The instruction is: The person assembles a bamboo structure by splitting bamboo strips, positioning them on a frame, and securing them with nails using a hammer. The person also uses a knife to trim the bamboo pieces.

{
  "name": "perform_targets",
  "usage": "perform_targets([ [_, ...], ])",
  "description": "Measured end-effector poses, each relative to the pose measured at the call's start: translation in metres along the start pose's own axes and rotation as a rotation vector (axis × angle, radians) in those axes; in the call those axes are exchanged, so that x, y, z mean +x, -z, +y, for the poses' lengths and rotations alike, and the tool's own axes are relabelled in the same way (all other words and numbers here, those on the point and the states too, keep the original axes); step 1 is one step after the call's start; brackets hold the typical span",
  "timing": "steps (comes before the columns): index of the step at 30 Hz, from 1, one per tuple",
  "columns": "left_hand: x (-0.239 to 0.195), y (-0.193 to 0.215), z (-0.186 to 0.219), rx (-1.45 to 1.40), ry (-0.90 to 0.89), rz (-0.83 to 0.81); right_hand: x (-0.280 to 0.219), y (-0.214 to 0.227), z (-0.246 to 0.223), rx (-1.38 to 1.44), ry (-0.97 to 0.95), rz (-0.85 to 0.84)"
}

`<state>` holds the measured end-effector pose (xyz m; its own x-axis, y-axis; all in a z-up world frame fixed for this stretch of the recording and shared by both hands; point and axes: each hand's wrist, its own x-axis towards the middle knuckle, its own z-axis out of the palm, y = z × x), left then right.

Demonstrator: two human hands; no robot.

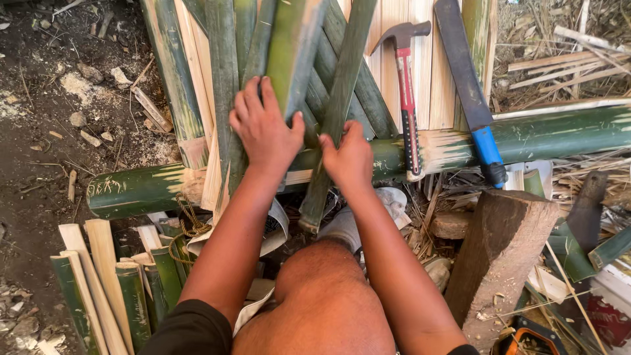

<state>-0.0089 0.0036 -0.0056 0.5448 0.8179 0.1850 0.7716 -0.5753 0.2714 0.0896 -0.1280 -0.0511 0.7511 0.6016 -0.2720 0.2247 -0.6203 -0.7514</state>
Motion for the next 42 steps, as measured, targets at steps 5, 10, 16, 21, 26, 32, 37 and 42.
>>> perform_targets([
  [5, 0.005, -0.009, -0.019, -0.028, 0.097, 0.048, 0.027, -0.018, 0.036, 0.507, 0.15, 0.101],
  [10, 0.011, -0.001, -0.017, 0.0, 0.195, 0.033, 0.041, -0.045, 0.017, 0.228, 0.226, 0.172],
  [16, 0.017, 0.023, -0.028, 0.022, 0.388, -0.156, 0.043, -0.077, -0.016, 0.211, 0.108, -0.064],
  [21, 0.013, 0.028, -0.039, 0.016, 0.515, -0.2, 0.065, -0.088, -0.015, 0.457, 0.262, -0.24],
  [26, 0.005, 0.013, -0.027, -0.101, 0.132, 0.118, 0.09, -0.054, 0.01, 0.746, 0.013, -0.398],
  [32, 0.047, -0.067, 0.022, -0.494, 0.236, -0.074, 0.06, 0.063, 0.039, 0.388, 0.171, 0.018],
  [37, 0.104, -0.109, 0.034, -0.168, 0.179, -0.037, 0.05, 0.174, 0.112, -0.614, 0.193, 0.391],
  [42, 0.121, -0.062, 0.083, -0.889, -0.061, -0.194, 0.058, 0.188, 0.146, -0.721, -0.002, 0.193],
])
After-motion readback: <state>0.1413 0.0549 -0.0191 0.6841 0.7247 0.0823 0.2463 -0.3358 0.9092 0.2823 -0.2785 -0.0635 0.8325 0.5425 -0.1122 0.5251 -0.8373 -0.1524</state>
